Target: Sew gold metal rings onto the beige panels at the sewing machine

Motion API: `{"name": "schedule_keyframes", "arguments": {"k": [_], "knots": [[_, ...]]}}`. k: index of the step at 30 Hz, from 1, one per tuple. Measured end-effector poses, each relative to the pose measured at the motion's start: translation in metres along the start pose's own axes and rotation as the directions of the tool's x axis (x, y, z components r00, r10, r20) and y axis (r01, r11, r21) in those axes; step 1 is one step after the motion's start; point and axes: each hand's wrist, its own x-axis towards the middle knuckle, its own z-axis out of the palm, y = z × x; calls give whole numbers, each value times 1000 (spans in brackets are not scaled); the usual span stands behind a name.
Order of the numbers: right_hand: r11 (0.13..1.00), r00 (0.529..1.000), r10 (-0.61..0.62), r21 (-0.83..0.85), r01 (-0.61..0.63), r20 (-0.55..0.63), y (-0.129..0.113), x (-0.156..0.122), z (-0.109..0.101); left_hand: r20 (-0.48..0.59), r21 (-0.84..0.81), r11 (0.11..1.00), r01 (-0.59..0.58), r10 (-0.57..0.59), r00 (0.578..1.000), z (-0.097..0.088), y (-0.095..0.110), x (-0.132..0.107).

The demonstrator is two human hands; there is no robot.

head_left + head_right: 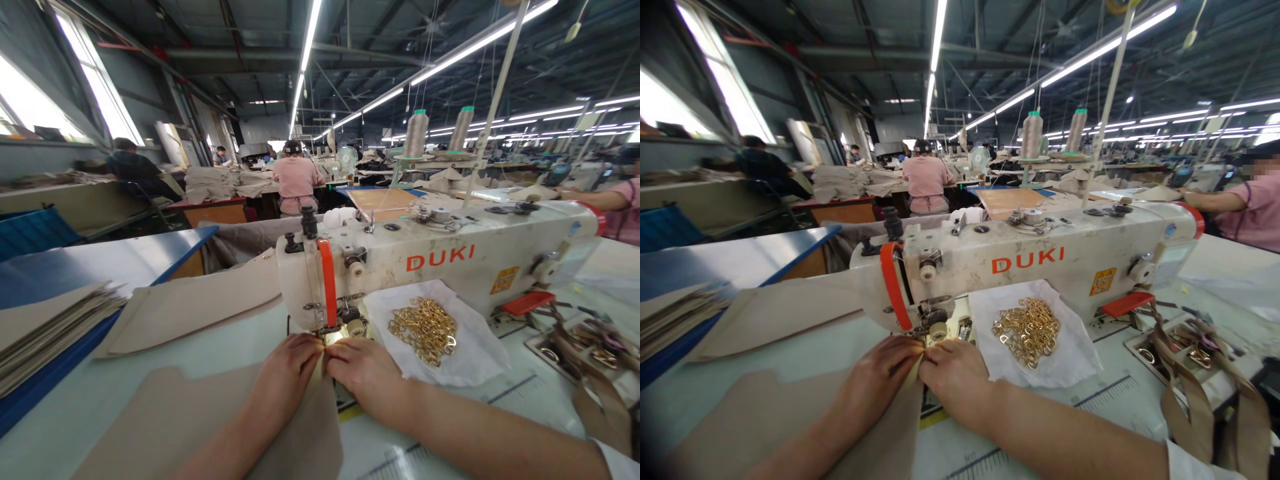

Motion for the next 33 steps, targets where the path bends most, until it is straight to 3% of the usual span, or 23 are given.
{"name": "schedule_keyframes", "arguments": {"k": [5,12,20,26,33], "knots": [[1000,999,26,11,-26,31,-1,2,1,19,-5,999,45,-45,999,0,0,1],[1000,1000,26,9,-26,10,-3,-1,3,27,15,1000,21,-21,999,-3,3,0],[988,985,-127,75,136,-115,-4,-17,-3,69,74,996,53,-58,996,-13,13,-13],[984,987,-159,79,160,-18,-4,-13,-13,176,148,989,5,-32,984,-13,9,-17],[986,988,-145,85,141,46,-5,-13,-18,216,126,992,-30,2,976,-10,0,-19]]}}
